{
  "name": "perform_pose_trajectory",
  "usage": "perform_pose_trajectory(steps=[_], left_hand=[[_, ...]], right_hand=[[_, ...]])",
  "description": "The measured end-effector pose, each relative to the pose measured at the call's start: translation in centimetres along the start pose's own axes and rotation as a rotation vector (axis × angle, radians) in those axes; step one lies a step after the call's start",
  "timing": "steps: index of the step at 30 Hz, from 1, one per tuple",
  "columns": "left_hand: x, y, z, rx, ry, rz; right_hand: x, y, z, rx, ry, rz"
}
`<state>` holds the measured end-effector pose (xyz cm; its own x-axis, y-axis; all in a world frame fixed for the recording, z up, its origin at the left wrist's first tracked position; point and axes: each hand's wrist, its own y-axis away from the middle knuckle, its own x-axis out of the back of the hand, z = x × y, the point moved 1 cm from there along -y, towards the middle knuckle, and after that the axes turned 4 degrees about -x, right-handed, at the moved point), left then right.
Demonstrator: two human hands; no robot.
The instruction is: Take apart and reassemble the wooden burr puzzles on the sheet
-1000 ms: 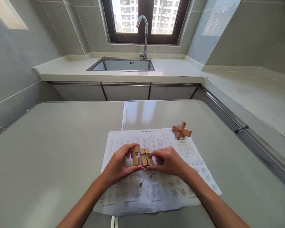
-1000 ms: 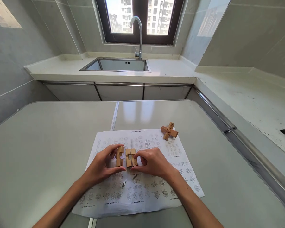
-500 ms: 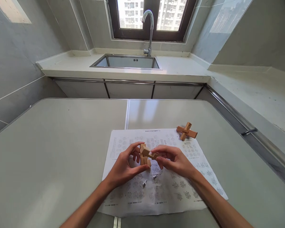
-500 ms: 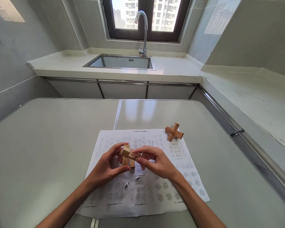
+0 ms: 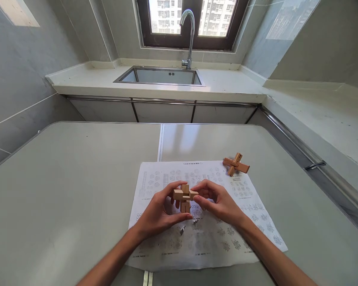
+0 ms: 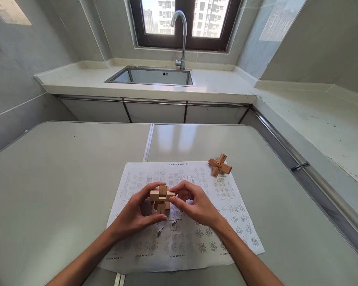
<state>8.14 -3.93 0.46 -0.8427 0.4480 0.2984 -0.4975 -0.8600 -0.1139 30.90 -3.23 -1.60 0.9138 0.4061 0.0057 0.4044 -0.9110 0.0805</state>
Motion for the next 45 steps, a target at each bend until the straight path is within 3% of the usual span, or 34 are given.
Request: perform_pose_trajectory(steps=[35,41,45], left_hand=[[-0.30,0.01,0.04,0.040,0.053,0.013],[-0.23,0.04,-0.26,0.091,0.101,0.047],[0.23,-0.18,-0.44,0.142,0.189,0.163]], right_hand=[[-0.32,-0.01,0.59,-0.046,-0.089,0.008],[-0.29,-0.24,0.31,-0.052,-0.067,0.021],[-0.22,-0.36,0.10,-0.001,0.041,0.089]])
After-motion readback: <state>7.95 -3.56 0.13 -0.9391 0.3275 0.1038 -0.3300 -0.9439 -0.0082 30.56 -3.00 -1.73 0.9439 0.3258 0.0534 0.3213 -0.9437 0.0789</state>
